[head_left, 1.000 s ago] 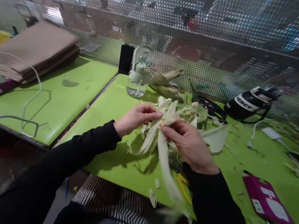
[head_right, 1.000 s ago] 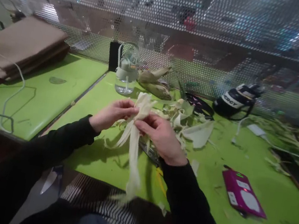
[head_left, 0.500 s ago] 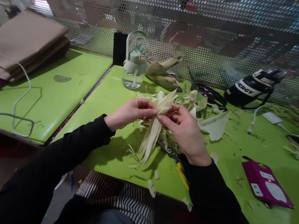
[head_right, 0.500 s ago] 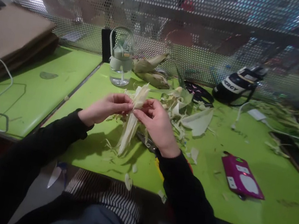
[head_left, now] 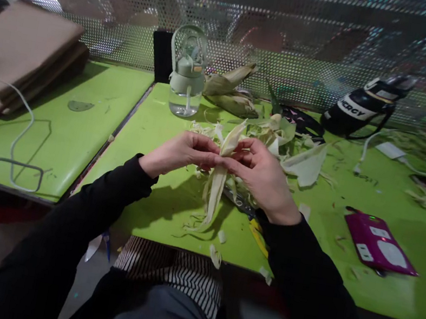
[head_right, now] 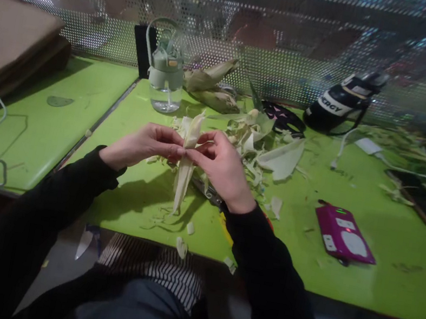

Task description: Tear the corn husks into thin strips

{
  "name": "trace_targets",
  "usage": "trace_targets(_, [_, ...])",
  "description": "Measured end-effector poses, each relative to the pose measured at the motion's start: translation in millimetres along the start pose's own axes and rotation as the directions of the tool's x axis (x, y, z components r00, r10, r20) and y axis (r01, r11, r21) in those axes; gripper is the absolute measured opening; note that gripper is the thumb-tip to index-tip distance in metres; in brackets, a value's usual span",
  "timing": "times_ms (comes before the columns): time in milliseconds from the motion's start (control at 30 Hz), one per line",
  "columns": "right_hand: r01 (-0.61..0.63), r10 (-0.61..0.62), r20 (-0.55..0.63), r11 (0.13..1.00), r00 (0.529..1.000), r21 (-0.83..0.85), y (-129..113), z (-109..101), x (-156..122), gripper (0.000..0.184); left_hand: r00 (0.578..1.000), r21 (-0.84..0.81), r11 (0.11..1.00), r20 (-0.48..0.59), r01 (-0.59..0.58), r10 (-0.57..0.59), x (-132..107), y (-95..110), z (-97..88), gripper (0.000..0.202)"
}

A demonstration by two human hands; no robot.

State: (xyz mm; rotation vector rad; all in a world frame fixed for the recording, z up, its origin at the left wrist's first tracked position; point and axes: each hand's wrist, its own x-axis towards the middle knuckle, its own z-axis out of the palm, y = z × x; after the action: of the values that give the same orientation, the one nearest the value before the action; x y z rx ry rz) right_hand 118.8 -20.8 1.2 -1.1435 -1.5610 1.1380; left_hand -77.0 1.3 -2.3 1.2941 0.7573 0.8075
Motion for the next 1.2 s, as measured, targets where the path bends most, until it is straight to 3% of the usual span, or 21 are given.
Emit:
trace_targets(167, [-0.004, 0.004, -0.011, 0.999, 1.000, 0.047, 12, 1, 3, 0.041, 0.998, -0.050, 0.999, -0.065, 0.004, -0.007, 0, 0, 6.3, 0.010])
trace_targets(300, [-0.040, 0.028, 0.124, 0.995, 0.992, 0.096, 12, 6, -3, 0.039, 0.978, -0.110, 0.993, -0.207, -0.036, 0.013, 1, 5, 10.7, 0.014])
trace_targets(467, [-0.139, 0.128, 0.258, 0.990, 0.958, 0.026, 10, 20, -13, 0.039, 0.876, 0.003, 0.983, -0.453, -0.184, 0.165, 5, 5, 11.8, 0.016])
trace_targets(567, [-0.168, 0.147, 0.232, 0.983, 0.961, 0.071, 14, 28, -16, 0.030, 0.811, 0.136, 0.952, -0.499, -0.274, 0.305, 6, 3, 13.5, 0.017])
trace_targets(667, [-0.174, 0.158, 0.213, 0.983, 0.964, 0.057, 19, 33, -19, 0.012, 0.782, 0.192, 0.932, -0.507, -0.309, 0.363, 5, 2, 14.1, 0.017])
trace_targets(800, [-0.109, 0.119, 0.162, 0.992, 0.980, -0.066, 19, 33, -22, 0.019, 0.798, 0.140, 0.950, -0.517, -0.279, 0.310, 5, 4, 10.2, 0.016])
trace_targets(900, [0.031, -0.020, 0.048, 0.970, 0.999, -0.239, 16, 31, -23, 0.027, 0.815, 0.018, 0.970, -0.539, -0.241, 0.212, 6, 6, 7.7, 0.016])
trace_targets(1000, [0.125, -0.144, -0.026, 0.925, 0.989, -0.359, 12, 30, -25, 0.027, 0.810, -0.113, 0.967, -0.572, -0.230, 0.126, 7, 9, 6.4, 0.017])
trace_targets(1200, [0.171, -0.186, 0.004, 0.895, 0.982, -0.412, 10, 30, -23, 0.025, 0.808, -0.207, 0.946, -0.583, -0.249, 0.085, 7, 15, 4.0, 0.017])
